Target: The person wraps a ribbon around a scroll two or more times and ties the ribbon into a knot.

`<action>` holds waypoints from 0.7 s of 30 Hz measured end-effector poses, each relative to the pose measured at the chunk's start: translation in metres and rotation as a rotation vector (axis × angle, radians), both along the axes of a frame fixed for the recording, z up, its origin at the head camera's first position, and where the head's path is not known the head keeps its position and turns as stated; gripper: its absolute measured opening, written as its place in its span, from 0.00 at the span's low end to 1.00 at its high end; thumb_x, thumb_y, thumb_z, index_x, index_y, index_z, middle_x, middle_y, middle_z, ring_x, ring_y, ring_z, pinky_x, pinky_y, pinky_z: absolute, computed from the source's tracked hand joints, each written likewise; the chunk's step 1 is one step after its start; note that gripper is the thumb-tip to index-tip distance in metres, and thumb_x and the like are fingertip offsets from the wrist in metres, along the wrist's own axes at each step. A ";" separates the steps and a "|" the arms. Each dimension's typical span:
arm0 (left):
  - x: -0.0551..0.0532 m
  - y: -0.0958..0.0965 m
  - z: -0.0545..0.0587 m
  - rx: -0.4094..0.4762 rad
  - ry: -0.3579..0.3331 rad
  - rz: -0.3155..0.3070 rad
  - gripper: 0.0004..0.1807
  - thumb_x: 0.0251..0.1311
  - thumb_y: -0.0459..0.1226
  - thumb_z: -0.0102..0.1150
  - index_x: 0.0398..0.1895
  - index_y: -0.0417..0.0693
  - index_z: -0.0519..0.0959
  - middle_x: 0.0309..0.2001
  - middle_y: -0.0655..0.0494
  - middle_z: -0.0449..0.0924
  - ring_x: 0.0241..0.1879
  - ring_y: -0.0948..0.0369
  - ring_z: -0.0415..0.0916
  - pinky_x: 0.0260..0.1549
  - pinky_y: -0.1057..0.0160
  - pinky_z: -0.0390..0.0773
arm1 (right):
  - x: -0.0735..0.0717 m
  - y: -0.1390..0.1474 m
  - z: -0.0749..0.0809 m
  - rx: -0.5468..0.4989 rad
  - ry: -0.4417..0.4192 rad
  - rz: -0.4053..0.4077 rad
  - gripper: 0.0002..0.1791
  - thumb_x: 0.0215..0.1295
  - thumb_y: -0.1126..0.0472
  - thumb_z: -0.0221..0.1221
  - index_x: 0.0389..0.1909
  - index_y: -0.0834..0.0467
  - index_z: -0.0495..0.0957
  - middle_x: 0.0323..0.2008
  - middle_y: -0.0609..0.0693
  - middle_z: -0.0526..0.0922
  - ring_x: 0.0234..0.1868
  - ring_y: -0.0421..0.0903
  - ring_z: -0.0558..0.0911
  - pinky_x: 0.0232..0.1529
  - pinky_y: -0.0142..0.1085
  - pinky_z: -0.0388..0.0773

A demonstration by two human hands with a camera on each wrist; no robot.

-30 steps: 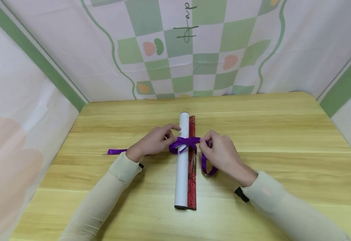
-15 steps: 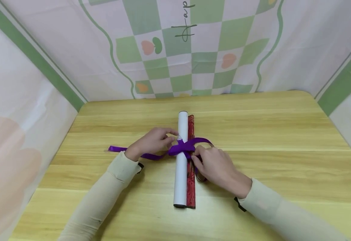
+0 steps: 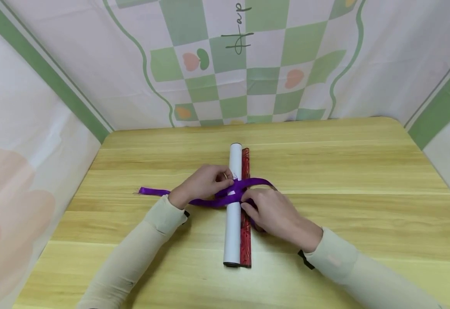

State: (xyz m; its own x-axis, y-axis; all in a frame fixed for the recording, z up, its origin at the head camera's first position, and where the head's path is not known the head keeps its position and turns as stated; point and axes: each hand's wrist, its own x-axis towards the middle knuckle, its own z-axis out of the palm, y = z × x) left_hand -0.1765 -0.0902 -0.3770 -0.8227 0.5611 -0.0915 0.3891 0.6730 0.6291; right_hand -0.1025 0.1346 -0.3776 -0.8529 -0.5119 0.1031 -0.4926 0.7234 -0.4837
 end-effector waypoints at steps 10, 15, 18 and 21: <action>-0.001 -0.014 0.012 0.211 0.148 0.007 0.07 0.78 0.39 0.58 0.46 0.48 0.84 0.44 0.54 0.88 0.44 0.62 0.82 0.45 0.66 0.80 | -0.046 0.007 0.026 -0.075 -0.072 -0.013 0.18 0.78 0.55 0.62 0.59 0.63 0.83 0.55 0.61 0.87 0.50 0.55 0.86 0.47 0.52 0.85; 0.004 -0.016 0.014 0.259 0.207 -0.016 0.09 0.78 0.41 0.58 0.48 0.48 0.84 0.47 0.54 0.86 0.47 0.60 0.83 0.45 0.63 0.81 | -0.069 -0.007 0.027 -0.060 -0.111 0.132 0.08 0.76 0.58 0.64 0.42 0.60 0.85 0.35 0.53 0.86 0.31 0.43 0.79 0.33 0.36 0.77; 0.012 -0.022 0.014 0.196 0.136 0.012 0.15 0.78 0.44 0.59 0.55 0.43 0.82 0.53 0.50 0.86 0.51 0.57 0.83 0.49 0.58 0.84 | -0.070 -0.009 0.031 -0.095 -0.143 0.111 0.10 0.77 0.59 0.62 0.32 0.57 0.82 0.28 0.49 0.83 0.26 0.41 0.76 0.29 0.33 0.73; 0.021 -0.030 0.012 0.019 0.024 0.040 0.24 0.74 0.49 0.63 0.64 0.43 0.79 0.58 0.48 0.85 0.54 0.55 0.83 0.54 0.55 0.84 | -0.068 -0.004 0.040 -0.146 -0.141 0.046 0.10 0.78 0.58 0.61 0.35 0.56 0.83 0.32 0.50 0.87 0.28 0.43 0.79 0.29 0.33 0.75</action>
